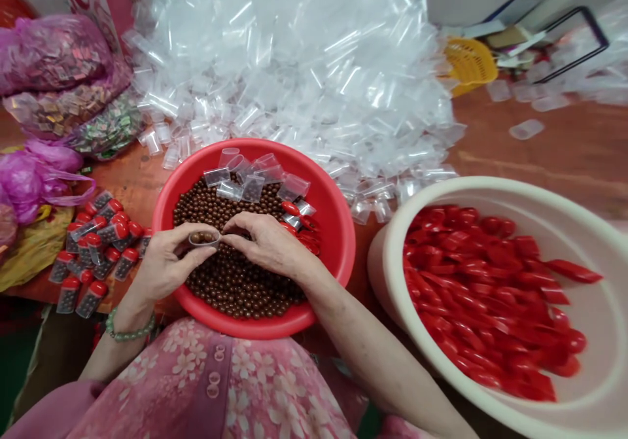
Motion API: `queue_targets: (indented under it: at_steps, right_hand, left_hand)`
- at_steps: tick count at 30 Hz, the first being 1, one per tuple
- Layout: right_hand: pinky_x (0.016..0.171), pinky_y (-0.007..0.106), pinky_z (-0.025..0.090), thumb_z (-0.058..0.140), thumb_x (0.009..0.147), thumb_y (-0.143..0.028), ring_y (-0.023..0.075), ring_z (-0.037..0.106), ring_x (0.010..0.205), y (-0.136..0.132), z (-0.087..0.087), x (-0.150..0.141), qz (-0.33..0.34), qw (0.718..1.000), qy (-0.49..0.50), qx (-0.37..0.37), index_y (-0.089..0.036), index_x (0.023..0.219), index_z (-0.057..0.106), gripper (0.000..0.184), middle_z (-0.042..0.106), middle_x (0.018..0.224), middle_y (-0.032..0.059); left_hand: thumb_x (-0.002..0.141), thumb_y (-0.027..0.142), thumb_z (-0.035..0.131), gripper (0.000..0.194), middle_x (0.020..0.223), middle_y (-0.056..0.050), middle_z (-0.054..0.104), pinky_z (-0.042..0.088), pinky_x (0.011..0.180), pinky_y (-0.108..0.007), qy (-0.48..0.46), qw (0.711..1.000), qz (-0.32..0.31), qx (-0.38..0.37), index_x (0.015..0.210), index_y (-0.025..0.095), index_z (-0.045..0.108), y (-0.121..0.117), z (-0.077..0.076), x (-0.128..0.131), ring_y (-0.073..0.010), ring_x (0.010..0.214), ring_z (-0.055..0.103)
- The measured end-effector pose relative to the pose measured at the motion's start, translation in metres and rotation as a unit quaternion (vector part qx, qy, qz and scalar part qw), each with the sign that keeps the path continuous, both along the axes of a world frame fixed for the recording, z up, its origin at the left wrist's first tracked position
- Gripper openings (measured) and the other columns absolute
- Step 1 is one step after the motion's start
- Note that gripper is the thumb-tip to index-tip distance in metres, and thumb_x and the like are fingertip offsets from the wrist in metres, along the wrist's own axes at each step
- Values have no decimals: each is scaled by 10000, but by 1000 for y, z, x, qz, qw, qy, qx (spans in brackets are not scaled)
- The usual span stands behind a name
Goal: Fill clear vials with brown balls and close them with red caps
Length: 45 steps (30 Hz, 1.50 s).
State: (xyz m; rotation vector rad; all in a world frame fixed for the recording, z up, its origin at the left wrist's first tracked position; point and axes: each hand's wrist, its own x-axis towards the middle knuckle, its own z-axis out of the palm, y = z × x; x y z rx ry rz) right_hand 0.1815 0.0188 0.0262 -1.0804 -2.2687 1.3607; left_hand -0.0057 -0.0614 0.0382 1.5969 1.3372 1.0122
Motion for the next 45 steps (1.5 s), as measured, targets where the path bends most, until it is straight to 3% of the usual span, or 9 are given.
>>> queue_targets:
  at_steps: [7,18,24,28,32,36,41,45]
  right_hand:
    - [749,273,502,556,886,-287,158,659,796,-2,9,1,-20,996,84,12,-180,886,685,168,725,853,34]
    - [660,240,488,571,868,-249,134,641,709,-4,13,1,-35,993,107,23,-179,834,690,143,716,779,21]
    - [632,253,465,629,839,-275,139,604,667,0,10,6,-191,974,103,62,-194,813,689,104,690,726,5]
    - [638,280,461,633,836,-312,155,594,680,0,10,10,-219,969,103,54,-202,813,684,123,678,737,15]
    - [741,328,489,598,834,-258,181,616,799,-6,17,12,-145,975,151,73,-229,849,656,66,670,837,37]
    - [718,321,474,596,797,-175,163,562,752,-9,28,10,-29,977,182,109,-242,893,633,123,585,792,17]
    - [708,294,468,587,791,-131,150,554,765,-3,35,4,103,980,144,95,-224,965,621,200,570,828,16]
    - [748,297,468,573,796,-107,153,561,821,-1,35,-4,150,977,121,87,-204,928,609,168,584,890,30]
  left_hand:
    - [852,231,658,215,990,-60,760,532,831,-255,-14,1000,19,-6,1041,150,720,3,-2,3,-155,880,695]
    - [849,214,650,186,979,-48,757,534,828,-245,-61,997,17,-51,1013,152,712,6,-1,4,-147,889,696]
    - [836,206,659,215,993,-55,755,545,821,-241,-88,992,29,-80,1038,142,694,7,0,4,-147,890,702]
    - [845,204,649,207,1012,-52,753,541,856,-256,-76,994,14,-74,1040,153,696,6,0,5,-153,922,700]
    - [836,200,648,214,991,-48,754,540,839,-268,-58,996,15,-71,1040,161,701,3,1,5,-159,899,698]
    - [839,194,643,212,953,-40,753,521,800,-255,-37,997,-6,-64,1038,157,706,-1,3,5,-152,862,684]
    - [846,201,639,201,979,-36,750,495,815,-247,-41,997,-19,-61,1030,158,708,-6,0,4,-156,885,675]
    - [840,201,634,210,948,-28,745,484,774,-242,-23,998,-20,-63,1031,153,705,-7,-3,2,-154,847,661]
